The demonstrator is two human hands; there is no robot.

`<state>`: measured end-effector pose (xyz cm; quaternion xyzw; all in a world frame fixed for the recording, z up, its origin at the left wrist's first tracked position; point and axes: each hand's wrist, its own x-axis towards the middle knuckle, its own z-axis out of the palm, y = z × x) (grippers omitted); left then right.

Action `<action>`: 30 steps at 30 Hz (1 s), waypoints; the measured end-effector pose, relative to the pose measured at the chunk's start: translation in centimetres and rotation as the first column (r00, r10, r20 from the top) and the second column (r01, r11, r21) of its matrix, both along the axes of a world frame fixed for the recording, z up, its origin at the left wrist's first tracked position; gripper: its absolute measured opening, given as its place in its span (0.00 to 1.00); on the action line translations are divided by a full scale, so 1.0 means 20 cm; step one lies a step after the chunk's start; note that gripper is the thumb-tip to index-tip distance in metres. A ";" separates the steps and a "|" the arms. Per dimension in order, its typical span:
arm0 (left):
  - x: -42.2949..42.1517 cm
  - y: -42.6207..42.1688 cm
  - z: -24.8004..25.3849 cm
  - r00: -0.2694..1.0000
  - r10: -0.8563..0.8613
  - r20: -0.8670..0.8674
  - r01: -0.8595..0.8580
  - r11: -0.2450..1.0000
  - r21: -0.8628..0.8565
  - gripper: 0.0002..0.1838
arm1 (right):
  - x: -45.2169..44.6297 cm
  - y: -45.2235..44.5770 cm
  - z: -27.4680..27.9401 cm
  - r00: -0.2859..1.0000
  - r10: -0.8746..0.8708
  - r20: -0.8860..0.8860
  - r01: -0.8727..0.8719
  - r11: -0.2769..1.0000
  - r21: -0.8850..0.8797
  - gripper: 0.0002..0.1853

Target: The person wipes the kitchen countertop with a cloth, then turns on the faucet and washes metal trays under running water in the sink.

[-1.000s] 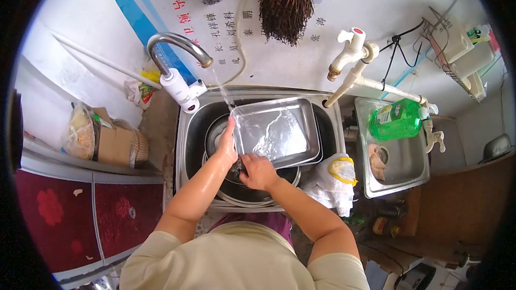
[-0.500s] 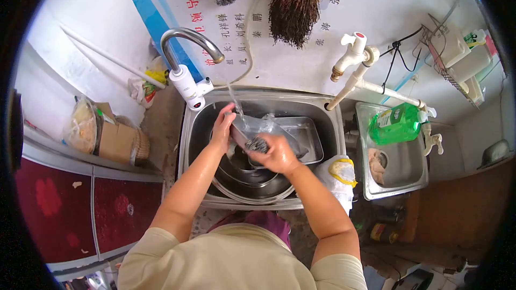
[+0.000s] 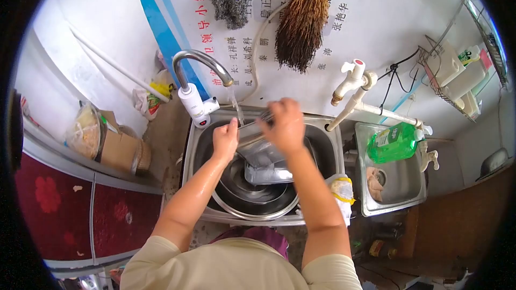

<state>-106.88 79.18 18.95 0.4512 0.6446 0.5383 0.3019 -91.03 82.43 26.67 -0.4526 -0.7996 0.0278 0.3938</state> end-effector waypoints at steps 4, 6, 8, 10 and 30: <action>0.07 0.11 -0.06 0.994 0.059 0.093 -0.071 0.990 0.125 0.27 | -0.17 -0.14 -0.11 0.990 0.128 0.057 -0.134 0.985 0.112 0.27; 0.04 0.08 -0.03 1.000 0.016 0.015 -0.016 0.998 0.054 0.29 | -0.07 -0.05 -0.11 0.992 0.043 0.118 -0.052 0.996 0.072 0.26; 0.08 0.08 0.05 0.997 0.047 -0.062 -0.044 0.998 0.037 0.31 | 0.05 0.07 -0.14 0.989 -0.076 0.124 0.072 0.997 0.038 0.25; 0.10 0.11 0.07 0.995 0.079 -0.054 -0.079 0.997 -0.006 0.33 | 0.03 0.06 -0.19 0.990 -0.093 0.110 0.089 0.995 0.043 0.25; -0.24 0.06 -0.25 0.815 0.096 0.571 -0.105 0.994 -0.017 0.22 | -0.06 0.25 -0.65 0.670 -0.516 -0.534 0.074 0.762 -0.643 0.26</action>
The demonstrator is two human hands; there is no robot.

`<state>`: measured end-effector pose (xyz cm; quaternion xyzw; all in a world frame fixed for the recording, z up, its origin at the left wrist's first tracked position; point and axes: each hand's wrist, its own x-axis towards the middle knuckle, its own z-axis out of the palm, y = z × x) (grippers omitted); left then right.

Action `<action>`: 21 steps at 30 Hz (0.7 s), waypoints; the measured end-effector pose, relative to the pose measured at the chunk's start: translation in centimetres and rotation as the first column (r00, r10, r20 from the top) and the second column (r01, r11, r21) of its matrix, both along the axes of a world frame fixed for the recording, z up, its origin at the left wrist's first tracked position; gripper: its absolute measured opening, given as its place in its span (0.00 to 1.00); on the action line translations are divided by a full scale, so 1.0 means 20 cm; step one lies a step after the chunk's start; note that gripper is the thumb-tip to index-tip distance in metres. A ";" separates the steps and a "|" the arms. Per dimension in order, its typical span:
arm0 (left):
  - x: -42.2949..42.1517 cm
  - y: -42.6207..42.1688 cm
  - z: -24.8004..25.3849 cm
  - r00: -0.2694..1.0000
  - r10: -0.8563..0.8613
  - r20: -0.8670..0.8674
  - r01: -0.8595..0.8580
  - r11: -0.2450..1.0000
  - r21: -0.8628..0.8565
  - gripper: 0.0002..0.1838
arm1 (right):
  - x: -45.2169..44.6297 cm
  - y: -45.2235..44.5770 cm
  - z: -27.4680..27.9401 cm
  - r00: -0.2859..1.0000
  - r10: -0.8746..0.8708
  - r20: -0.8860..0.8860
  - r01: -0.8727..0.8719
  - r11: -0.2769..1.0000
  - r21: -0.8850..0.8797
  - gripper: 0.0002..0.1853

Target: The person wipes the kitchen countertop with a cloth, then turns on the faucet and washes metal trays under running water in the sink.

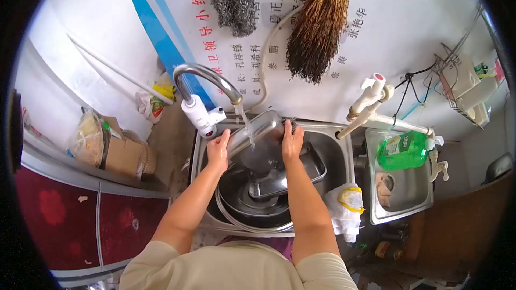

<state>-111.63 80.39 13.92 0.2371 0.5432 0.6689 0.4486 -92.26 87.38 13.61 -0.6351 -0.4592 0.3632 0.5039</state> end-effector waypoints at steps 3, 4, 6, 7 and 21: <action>-0.15 -0.08 -0.05 0.959 -0.277 -0.067 0.259 0.945 -0.199 0.20 | 0.00 -0.02 0.14 0.990 0.130 -0.053 -0.126 0.989 0.077 0.22; -0.17 -0.12 0.06 0.858 -0.418 -0.298 0.338 0.897 -0.285 0.21 | 0.00 -0.03 0.17 0.984 0.169 -0.049 -0.162 0.979 0.122 0.21; -0.22 -0.11 0.13 0.678 -0.477 -0.559 0.459 0.869 -0.184 0.20 | -0.05 -0.06 0.24 0.975 0.168 0.142 -0.200 0.946 0.256 0.20; -0.24 -0.11 0.16 0.566 -0.471 -0.676 0.523 0.839 -0.148 0.20 | -0.09 -0.07 0.27 0.959 0.157 0.234 -0.228 0.921 0.317 0.20; -0.09 -0.03 0.20 0.813 -0.030 -0.582 0.003 0.999 -0.048 0.24 | -0.24 -0.11 0.11 0.780 -0.255 0.572 -0.080 0.865 0.496 0.16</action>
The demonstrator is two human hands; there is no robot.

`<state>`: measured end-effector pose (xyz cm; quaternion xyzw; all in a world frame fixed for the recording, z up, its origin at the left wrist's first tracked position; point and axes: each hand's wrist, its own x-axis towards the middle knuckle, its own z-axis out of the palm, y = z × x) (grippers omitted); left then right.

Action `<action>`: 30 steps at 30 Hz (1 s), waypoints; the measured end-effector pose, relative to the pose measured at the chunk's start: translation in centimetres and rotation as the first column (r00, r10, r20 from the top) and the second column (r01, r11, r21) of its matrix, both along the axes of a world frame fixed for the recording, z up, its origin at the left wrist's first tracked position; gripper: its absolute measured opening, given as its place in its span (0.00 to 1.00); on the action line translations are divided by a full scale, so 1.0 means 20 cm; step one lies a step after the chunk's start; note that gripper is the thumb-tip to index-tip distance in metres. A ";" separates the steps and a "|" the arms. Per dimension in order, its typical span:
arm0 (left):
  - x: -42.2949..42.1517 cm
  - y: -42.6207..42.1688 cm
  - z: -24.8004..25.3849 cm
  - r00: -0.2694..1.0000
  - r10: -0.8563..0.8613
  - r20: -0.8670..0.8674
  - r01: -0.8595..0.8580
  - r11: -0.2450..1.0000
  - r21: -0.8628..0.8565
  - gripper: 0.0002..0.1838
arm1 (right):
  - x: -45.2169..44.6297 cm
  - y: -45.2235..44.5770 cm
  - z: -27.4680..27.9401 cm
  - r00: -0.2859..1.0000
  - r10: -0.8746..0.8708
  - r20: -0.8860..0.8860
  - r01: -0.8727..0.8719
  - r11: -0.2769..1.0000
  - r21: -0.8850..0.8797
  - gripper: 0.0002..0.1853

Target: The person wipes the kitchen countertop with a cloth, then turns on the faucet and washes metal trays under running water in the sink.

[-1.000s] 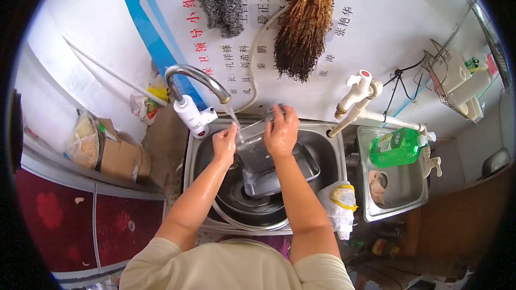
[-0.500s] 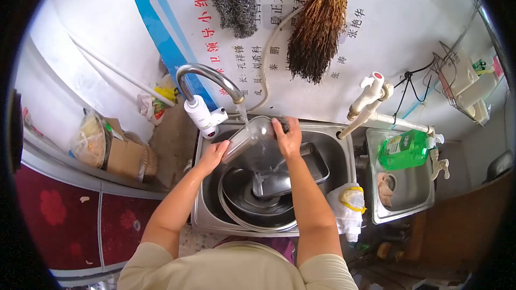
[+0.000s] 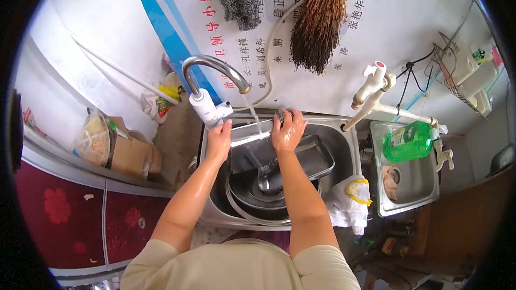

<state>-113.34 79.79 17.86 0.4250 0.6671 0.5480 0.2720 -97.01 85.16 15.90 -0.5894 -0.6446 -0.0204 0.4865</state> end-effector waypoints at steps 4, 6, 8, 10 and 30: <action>0.00 0.06 -0.07 0.998 -0.004 0.067 0.001 0.999 0.051 0.24 | -0.22 -0.31 0.23 0.917 0.399 0.001 -0.398 0.916 -0.037 0.19; 0.01 0.03 -0.11 0.990 0.002 0.141 -0.006 1.000 0.030 0.24 | -0.25 -0.35 0.16 0.911 0.410 0.047 -0.408 0.912 -0.053 0.20; 0.02 0.01 -0.06 0.974 0.043 0.224 -0.034 0.998 -0.044 0.23 | -0.20 -0.25 0.09 0.971 0.237 0.017 -0.235 0.970 -0.064 0.19; 0.01 -0.01 -0.03 0.980 0.027 0.198 -0.014 0.998 -0.064 0.23 | -0.10 -0.13 0.04 0.999 0.012 -0.047 -0.017 0.993 -0.117 0.18; 0.03 0.06 -0.21 0.995 0.005 0.098 0.002 0.998 -0.070 0.28 | -0.39 -0.24 -0.10 0.186 -0.688 -0.702 -0.325 0.631 -0.705 0.40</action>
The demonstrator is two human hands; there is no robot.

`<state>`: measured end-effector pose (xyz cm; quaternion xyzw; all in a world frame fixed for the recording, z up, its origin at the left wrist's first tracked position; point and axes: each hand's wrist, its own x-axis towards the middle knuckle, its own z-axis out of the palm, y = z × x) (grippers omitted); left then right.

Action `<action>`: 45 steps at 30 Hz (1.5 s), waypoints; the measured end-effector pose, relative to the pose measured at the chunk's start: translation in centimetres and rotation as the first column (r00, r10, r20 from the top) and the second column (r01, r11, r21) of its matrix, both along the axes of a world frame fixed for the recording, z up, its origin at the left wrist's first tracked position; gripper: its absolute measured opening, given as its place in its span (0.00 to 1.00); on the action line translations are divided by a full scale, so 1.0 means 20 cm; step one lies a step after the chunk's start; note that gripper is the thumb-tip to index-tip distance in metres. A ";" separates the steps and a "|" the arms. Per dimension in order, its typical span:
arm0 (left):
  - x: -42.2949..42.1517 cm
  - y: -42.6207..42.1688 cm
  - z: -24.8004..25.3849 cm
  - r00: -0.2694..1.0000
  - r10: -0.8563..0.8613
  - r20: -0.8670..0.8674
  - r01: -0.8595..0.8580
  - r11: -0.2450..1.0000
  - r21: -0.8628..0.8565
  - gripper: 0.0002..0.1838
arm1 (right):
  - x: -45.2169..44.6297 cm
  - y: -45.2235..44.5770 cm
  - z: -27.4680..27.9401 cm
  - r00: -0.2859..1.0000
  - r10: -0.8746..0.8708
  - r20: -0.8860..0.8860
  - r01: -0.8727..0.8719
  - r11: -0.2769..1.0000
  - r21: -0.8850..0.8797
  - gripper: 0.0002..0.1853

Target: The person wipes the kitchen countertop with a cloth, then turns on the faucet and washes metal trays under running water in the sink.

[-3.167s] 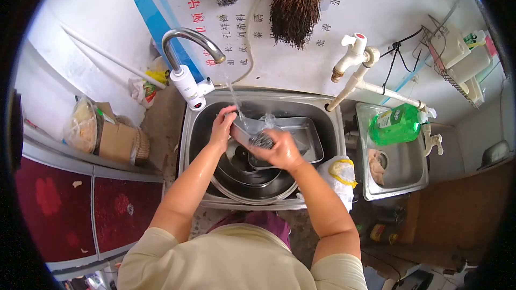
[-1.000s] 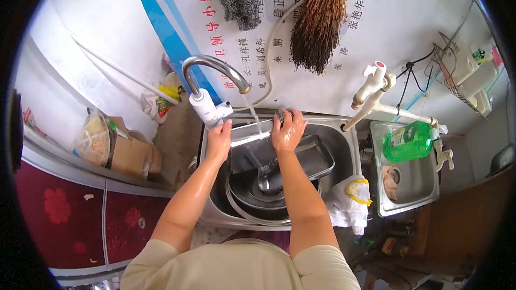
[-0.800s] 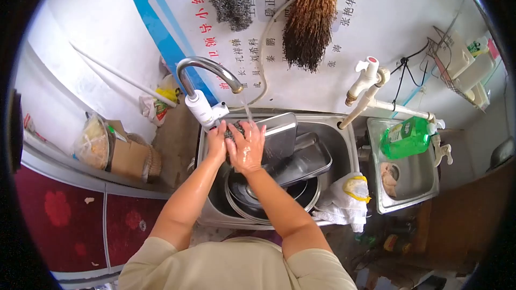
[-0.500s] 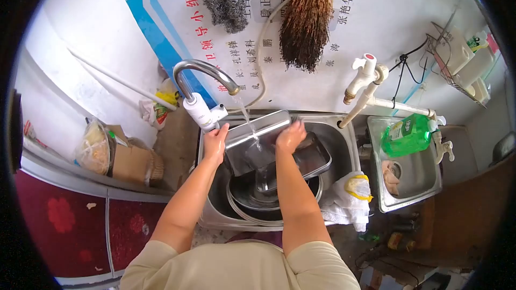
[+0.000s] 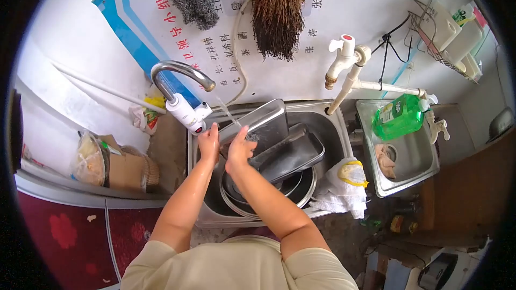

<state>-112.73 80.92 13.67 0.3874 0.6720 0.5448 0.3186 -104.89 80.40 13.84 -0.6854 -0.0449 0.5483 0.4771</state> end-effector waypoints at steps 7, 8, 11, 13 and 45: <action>0.04 -0.03 0.05 0.997 -0.049 -0.059 0.049 0.999 -0.004 0.28 | 0.38 0.17 0.19 0.884 -0.139 0.446 0.019 0.965 0.261 0.51; 0.04 -0.01 0.05 0.995 -0.057 -0.080 0.056 0.998 -0.016 0.29 | 0.28 0.14 0.06 0.752 -0.106 0.650 -0.120 0.948 0.294 0.49; 0.07 -0.02 0.13 0.947 -0.081 -0.311 0.088 0.996 0.008 0.29 | 0.11 -0.11 0.11 0.377 -0.082 0.922 -0.554 0.778 0.296 0.43; 0.08 -0.07 0.19 0.946 -0.143 -0.292 0.137 0.990 -0.041 0.29 | 0.13 -0.07 0.14 0.332 -0.201 0.922 -0.542 0.759 0.360 0.39; 0.14 -0.25 -0.13 0.819 -0.252 0.516 0.427 0.869 -0.252 0.17 | 1.08 -0.31 0.35 0.525 -0.258 0.811 -0.647 0.498 0.577 0.17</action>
